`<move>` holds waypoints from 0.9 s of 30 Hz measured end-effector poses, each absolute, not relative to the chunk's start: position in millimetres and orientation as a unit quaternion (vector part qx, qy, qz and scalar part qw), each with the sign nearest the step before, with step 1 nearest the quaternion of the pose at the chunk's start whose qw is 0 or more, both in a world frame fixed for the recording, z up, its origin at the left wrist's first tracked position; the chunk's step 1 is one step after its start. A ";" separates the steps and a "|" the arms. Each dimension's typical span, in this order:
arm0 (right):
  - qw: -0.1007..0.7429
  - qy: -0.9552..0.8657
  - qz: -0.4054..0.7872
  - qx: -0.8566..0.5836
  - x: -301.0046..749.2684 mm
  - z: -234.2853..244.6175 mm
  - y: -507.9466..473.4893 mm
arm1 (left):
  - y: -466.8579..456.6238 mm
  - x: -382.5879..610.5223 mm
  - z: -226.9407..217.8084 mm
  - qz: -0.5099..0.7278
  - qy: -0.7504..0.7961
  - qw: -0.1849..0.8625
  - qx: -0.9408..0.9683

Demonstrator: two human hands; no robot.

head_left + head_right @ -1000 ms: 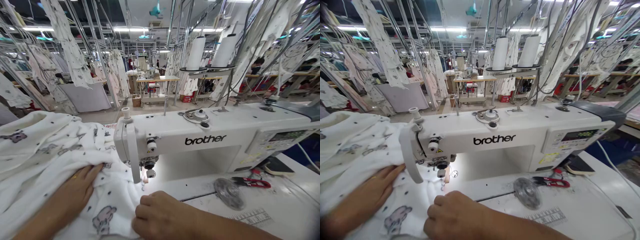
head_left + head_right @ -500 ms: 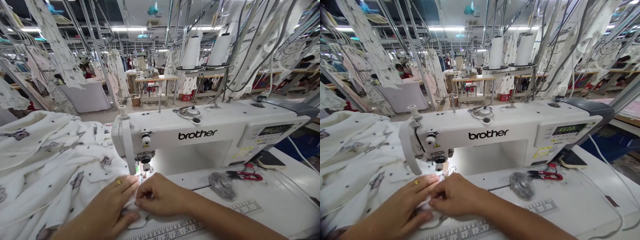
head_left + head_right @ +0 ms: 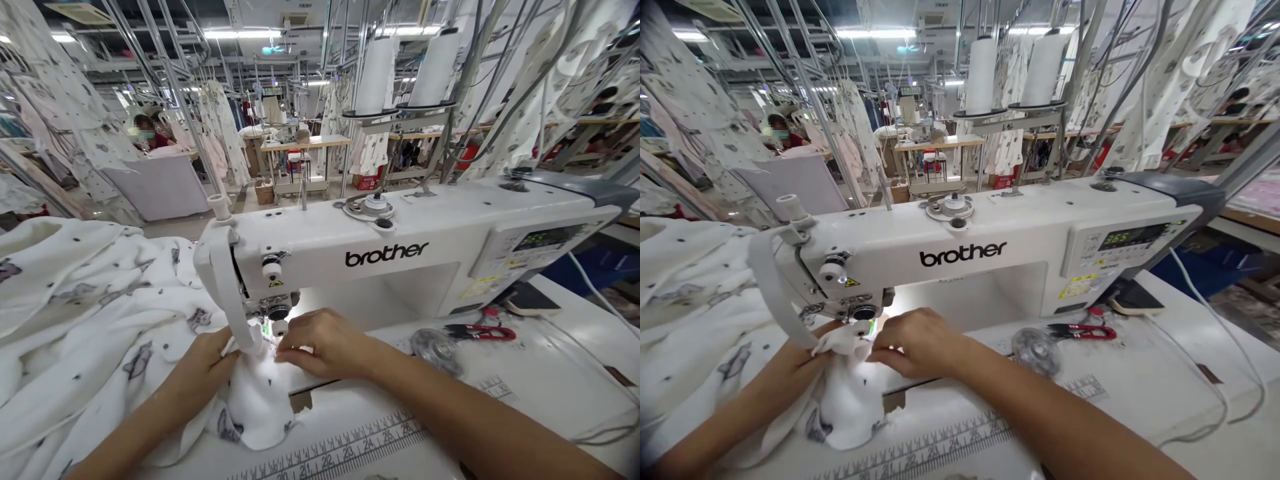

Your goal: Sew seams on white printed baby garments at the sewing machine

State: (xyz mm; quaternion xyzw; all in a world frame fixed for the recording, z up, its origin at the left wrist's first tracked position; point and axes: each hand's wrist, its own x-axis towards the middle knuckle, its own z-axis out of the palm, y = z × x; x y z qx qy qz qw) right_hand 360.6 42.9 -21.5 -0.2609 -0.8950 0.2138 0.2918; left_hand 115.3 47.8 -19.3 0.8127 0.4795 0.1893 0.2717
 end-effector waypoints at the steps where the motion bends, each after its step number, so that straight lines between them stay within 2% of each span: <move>1: 0.248 -0.924 0.165 -0.241 362.9 -22.7 44.9 | 48.4 113.6 -20.5 0.193 0.490 0.277 0.803; 3: 0.179 -0.954 0.093 -0.222 363.5 -26.3 46.1 | 47.9 111.7 -22.7 0.200 0.499 0.276 0.797; 5: 0.147 -0.959 0.051 -0.236 359.7 -30.4 44.6 | 46.1 111.2 -23.5 0.208 0.487 0.269 0.804; 12: 0.116 -0.957 0.017 -0.264 348.4 -34.3 40.6 | 40.7 103.4 -29.8 0.219 0.380 0.138 0.888; 15: 0.108 -0.958 0.019 -0.264 349.2 -33.8 40.3 | 41.2 97.8 -33.7 0.220 0.369 0.113 0.896; 22: 0.135 -0.952 0.022 -0.275 346.5 -37.2 37.0 | 43.7 101.5 -29.6 0.210 0.418 0.147 0.871; 27: 0.098 -0.952 0.012 -0.289 341.7 -29.7 34.5 | 45.7 107.0 -24.6 0.218 0.469 0.195 0.834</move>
